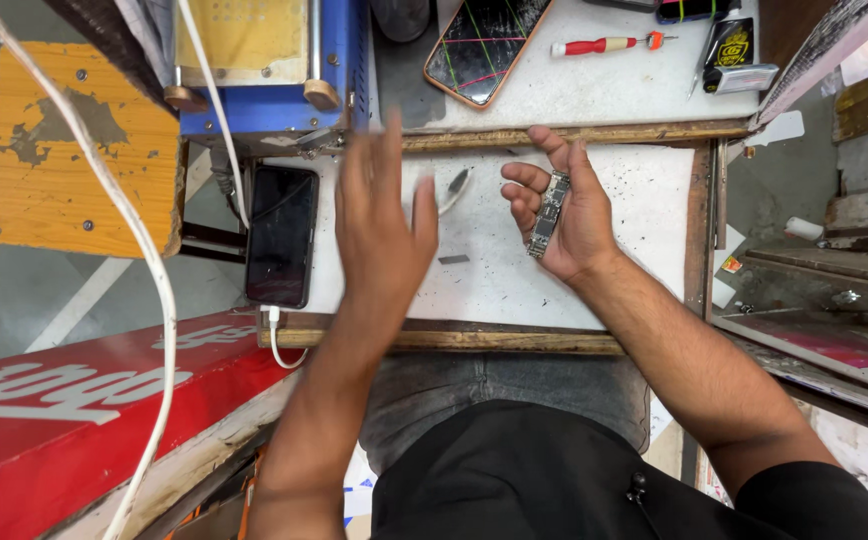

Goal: The person disassembles a small electronic component on a workbench, removes several tiny parts, and uses a toothbrush to clean the component. The person then reassembles the component and places it back on the workbench.

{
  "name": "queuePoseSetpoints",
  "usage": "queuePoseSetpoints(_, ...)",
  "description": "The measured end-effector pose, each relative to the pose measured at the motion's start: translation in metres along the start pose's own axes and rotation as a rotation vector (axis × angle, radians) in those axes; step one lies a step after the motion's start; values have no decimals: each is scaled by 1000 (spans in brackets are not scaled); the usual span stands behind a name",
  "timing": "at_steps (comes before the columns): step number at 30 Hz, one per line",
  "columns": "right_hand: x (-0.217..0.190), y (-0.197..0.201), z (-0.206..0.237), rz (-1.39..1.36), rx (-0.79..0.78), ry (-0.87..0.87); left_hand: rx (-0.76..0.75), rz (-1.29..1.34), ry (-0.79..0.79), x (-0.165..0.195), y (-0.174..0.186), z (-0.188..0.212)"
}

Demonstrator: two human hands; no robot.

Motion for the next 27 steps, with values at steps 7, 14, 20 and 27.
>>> queuePoseSetpoints(7, -4, -1, -10, -66, -44, -12, 360, -189, -63, -3, -42, -135)
queuePoseSetpoints(14, -1, -12, -7, -66, -37, -6, 272, 149, -148, 6, -13, -98)
queuePoseSetpoints(20, 1, -29, 5, -126, -78, -41, -161, 1143, 222, 0, -10, 53)
queuePoseSetpoints(27, 9, -35, 12, -97, -162, -78, -294, 1479, 478, -5, -45, 114)
Point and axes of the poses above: each hand's wrist, its own z-axis away from the middle knuckle, its own y-axis out of the back of the hand, x = y × z, the point moved 8 cm from there along -z, towards the middle knuckle, and after that the axes turned 3 degrees about x, right-handed, at the moved point
